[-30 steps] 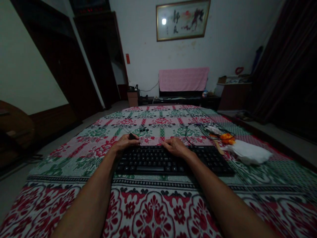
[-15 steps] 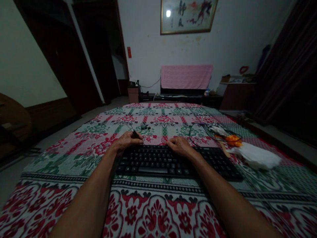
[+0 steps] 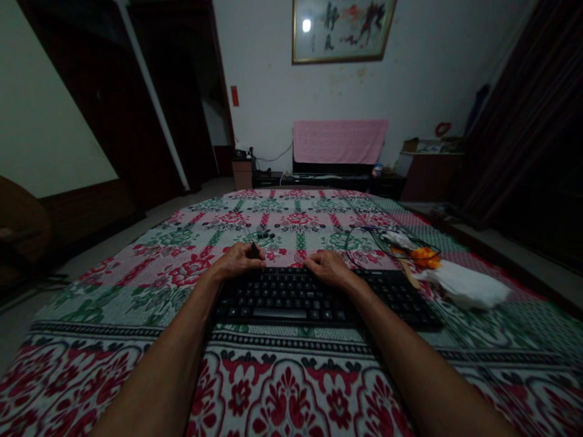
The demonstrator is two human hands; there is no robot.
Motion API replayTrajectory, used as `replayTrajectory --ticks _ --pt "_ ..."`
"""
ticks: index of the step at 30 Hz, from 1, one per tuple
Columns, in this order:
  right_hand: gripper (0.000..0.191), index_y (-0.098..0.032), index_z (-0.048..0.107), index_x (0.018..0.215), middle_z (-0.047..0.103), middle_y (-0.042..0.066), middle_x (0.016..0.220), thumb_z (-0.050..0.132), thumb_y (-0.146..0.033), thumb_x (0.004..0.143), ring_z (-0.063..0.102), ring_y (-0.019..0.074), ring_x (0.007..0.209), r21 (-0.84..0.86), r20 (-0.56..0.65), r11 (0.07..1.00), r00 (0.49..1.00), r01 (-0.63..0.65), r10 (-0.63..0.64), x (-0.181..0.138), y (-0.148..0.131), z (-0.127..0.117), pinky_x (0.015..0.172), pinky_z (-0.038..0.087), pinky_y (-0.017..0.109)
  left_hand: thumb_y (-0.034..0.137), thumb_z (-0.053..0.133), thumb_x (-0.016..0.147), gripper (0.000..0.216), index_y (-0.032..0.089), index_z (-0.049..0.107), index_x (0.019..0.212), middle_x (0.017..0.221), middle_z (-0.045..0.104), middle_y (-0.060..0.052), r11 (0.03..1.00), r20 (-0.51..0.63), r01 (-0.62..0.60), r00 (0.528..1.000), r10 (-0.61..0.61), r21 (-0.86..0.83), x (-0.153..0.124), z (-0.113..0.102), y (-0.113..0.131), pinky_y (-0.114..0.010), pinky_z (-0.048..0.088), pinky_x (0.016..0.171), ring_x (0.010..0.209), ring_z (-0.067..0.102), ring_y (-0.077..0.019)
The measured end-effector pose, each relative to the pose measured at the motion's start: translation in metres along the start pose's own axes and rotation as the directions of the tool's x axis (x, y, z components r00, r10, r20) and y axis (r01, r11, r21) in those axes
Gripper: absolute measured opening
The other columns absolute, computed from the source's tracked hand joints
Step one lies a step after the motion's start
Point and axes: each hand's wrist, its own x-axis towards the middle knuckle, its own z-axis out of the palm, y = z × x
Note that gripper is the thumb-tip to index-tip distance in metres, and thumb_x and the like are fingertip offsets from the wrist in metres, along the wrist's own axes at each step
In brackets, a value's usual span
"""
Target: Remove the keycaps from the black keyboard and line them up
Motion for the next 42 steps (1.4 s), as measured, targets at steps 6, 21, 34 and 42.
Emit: replayTrajectory --ticks 6,21,34,42 --pt "0.037 -0.016 0.053 0.050 0.051 -0.001 0.051 0.038 -0.032 0.081 0.044 0.0103 0.051 -0.003 0.005 1.000 1.000 -0.006 0.006 0.001 -0.001 0.001 0.050 0.021 0.023 0.024 0.069 0.056 0.021 0.016 0.056 0.071 0.061 0.054 0.004 0.998 0.033 -0.059 0.998 0.058 0.037 0.005 0.000 -0.008 -0.020 0.037 0.052 0.055 0.049 -0.0089" --pt "0.038 -0.016 0.055 0.052 0.053 0.000 0.052 0.038 -0.031 0.082 0.044 0.0104 0.051 -0.020 0.018 1.000 1.000 0.009 -0.008 0.001 -0.001 0.000 0.050 0.021 0.023 0.028 0.068 0.057 0.023 0.017 0.056 0.073 0.060 0.054 0.004 0.998 -0.057 -0.052 0.997 0.055 0.046 0.006 0.002 -0.010 -0.021 0.036 0.052 0.054 0.049 -0.0101" --pt "0.027 -0.020 0.067 0.099 0.068 0.003 0.096 0.050 -0.027 0.078 0.061 0.0142 0.079 0.268 -0.020 0.951 0.988 0.152 -0.152 0.017 -0.037 0.012 0.069 0.041 0.022 0.030 0.068 0.057 0.024 0.017 0.055 0.073 0.057 0.056 0.003 0.997 -0.110 -0.064 0.992 0.058 -0.051 0.009 0.000 -0.015 -0.023 0.038 0.053 0.053 0.053 -0.0120" --pt "0.025 -0.026 0.068 0.097 0.070 0.000 0.086 0.051 -0.025 0.079 0.060 0.0138 0.075 0.313 0.014 0.922 0.969 0.230 -0.247 0.033 -0.061 0.034 0.066 0.040 0.021 0.030 0.069 0.057 0.025 0.016 0.056 0.073 0.058 0.057 0.002 0.994 -0.100 -0.087 0.992 0.080 -0.070 0.007 -0.002 -0.011 -0.023 0.037 0.051 0.053 0.052 -0.0117"
